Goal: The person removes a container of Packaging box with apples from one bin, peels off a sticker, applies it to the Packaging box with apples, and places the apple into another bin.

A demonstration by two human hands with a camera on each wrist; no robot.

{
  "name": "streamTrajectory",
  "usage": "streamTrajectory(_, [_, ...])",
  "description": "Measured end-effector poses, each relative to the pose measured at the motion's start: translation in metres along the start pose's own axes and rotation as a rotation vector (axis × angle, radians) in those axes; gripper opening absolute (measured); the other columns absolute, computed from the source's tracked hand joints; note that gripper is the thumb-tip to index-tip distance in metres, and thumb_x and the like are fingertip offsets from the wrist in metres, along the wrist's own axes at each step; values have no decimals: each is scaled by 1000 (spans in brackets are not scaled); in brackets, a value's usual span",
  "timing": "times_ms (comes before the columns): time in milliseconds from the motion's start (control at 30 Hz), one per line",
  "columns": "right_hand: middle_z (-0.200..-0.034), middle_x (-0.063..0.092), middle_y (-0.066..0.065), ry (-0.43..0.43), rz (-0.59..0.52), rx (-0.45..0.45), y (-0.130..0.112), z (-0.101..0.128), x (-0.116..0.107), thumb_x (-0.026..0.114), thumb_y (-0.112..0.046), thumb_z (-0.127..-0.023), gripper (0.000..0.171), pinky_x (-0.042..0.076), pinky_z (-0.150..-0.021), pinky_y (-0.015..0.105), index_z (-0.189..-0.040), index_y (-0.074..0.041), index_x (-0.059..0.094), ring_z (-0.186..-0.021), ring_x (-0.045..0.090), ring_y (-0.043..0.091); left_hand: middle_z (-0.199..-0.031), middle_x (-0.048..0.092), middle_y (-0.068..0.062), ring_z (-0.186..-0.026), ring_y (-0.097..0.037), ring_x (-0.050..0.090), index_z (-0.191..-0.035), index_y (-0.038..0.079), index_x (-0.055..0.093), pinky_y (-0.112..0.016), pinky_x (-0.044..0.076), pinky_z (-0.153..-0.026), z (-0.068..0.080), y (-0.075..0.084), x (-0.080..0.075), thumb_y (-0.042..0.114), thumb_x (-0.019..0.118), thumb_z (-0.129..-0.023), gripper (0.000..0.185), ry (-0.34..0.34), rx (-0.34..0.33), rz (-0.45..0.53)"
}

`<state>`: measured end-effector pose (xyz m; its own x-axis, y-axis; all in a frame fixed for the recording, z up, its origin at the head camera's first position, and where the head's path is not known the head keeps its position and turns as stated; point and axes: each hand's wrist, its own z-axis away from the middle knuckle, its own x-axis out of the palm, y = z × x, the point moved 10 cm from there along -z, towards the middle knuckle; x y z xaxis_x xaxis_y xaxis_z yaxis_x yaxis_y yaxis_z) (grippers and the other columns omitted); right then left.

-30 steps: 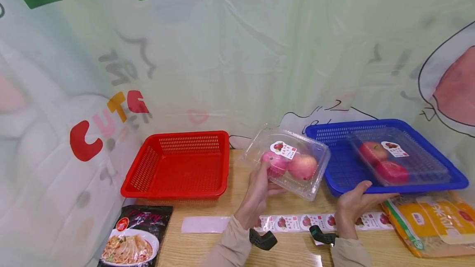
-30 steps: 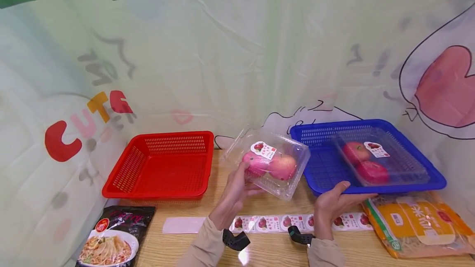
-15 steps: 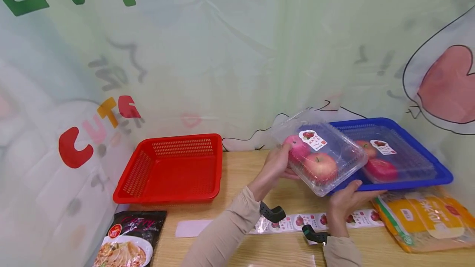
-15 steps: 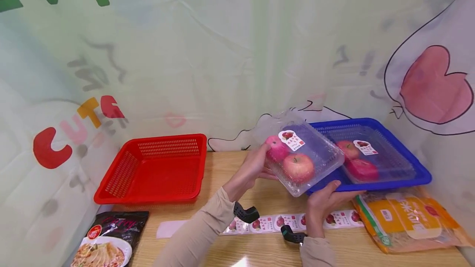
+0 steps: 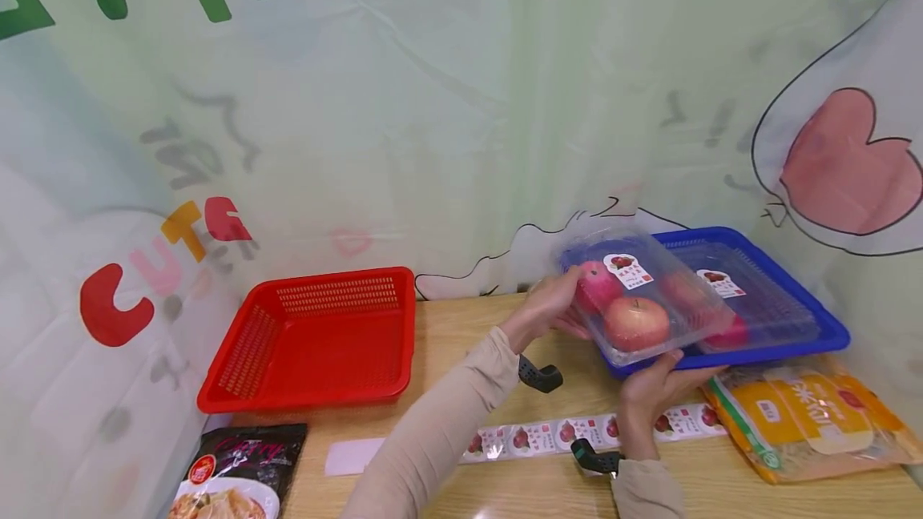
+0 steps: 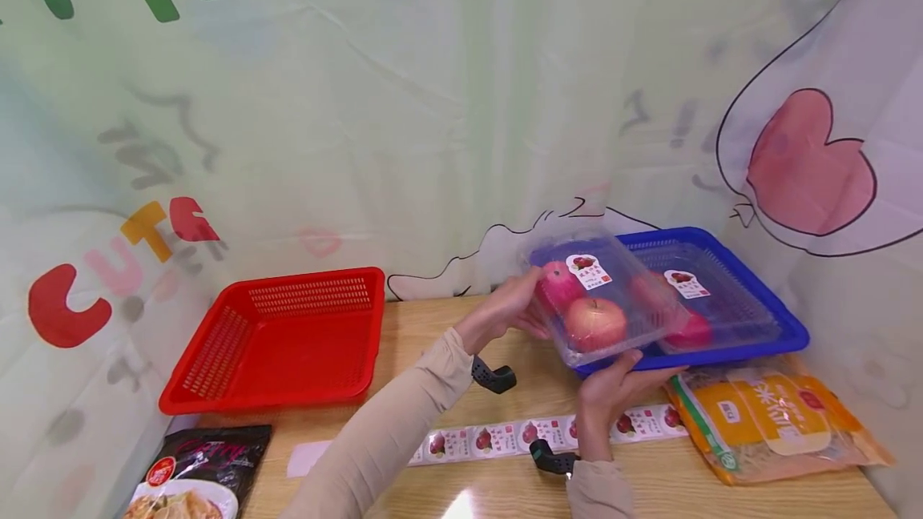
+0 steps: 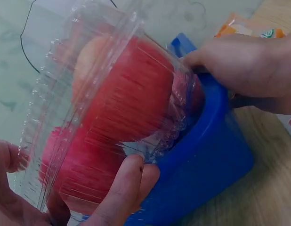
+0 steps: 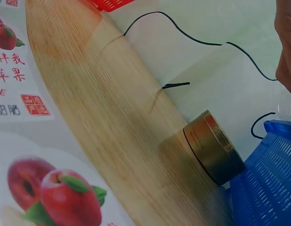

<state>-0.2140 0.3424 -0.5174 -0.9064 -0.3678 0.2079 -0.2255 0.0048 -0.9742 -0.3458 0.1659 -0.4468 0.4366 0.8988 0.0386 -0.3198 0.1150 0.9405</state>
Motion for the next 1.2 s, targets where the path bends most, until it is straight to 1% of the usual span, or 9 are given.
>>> streamTrajectory(200, [-180, -2, 10, -21, -5, 13, 4, 2, 3, 40, -37, -112, 80, -2, -121, 5, -169, -4, -6, -166, 0, 16, -69, 67, -27, -51, -30, 67, -103, -5, 66, -35, 59, -44, -12, 9, 1, 50, 48, -108, 58, 2, 15, -96])
streamTrajectory(300, [-179, -1, 11, -10, -6, -5, 4, 1, 2, 40, -35, -112, 79, -1, -122, 6, -168, -1, -5, -166, 2, 16, -66, 65, -28, -53, -34, 69, -100, -5, 64, -43, 62, -51, -17, 12, 2, 51, 49, -106, 59, 7, 13, -147])
streamTrajectory(433, [-180, 0, 11, -2, 7, -10, 5, -1, 2, 38, -35, -113, 76, 0, -122, 5, -169, -2, -3, -166, 3, 16, -61, 60, -22, -57, -39, 73, -103, -4, 64, -55, 65, -68, -22, 14, 9, 50, 48, -106, 57, -21, 15, -181])
streamTrajectory(600, [-180, -1, 8, -11, 54, 12, 7, 2, 3, 35, -38, -113, 76, -2, -120, 4, -169, -5, -4, -165, 2, 12, -63, 62, -22, -65, -46, 76, -98, -10, 64, -62, 62, -78, -29, 7, 18, 53, 44, -108, 67, -53, -15, -195])
streamTrajectory(700, [-180, -1, 9, -6, 55, 23, 8, 6, 3, 36, -38, -113, 77, -2, -120, 5, -169, -4, -4, -165, 1, 11, -58, 61, -17, -56, -41, 73, -90, -8, 64, -57, 64, -68, -32, -2, 13, 55, 47, -107, 67, -2, -43, -209])
streamTrajectory(800, [-180, -1, 10, -3, 32, 15, 6, 9, 3, 38, -37, -113, 77, -2, -121, 6, -169, -2, -3, -165, 1, 12, -52, 58, -12, -42, -28, 64, -87, -1, 61, -50, 64, -58, -32, -9, 3, 58, 54, -104, 62, 97, -60, -219])
streamTrajectory(867, [-180, -1, 11, -4, 27, 5, 5, 9, 2, 37, -35, -113, 76, -1, -121, 6, -169, -2, -3, -165, 2, 12, -48, 58, -12, -36, -23, 58, -86, -1, 62, -52, 64, -61, -33, -15, -2, 60, 58, -103, 63, 147, -75, -234])
streamTrajectory(1000, [-180, -1, 9, -8, 52, 1, 5, 6, 1, 36, -36, -113, 76, -2, -121, 4, -169, -3, -4, -164, 2, 9, -43, 56, -13, -31, -24, 54, -78, -1, 62, -63, 63, -76, -36, -23, -6, 61, 62, -100, 65, 217, -90, -269])
streamTrajectory(1200, [-180, 0, 7, -7, 103, 23, 9, 1, -1, 35, -40, -113, 77, -3, -120, 5, -169, -5, -4, -164, 1, 7, -42, 52, -10, -31, -24, 53, -76, 0, 59, -65, 63, -75, -41, -32, -5, 62, 67, -96, 65, 261, -94, -218])
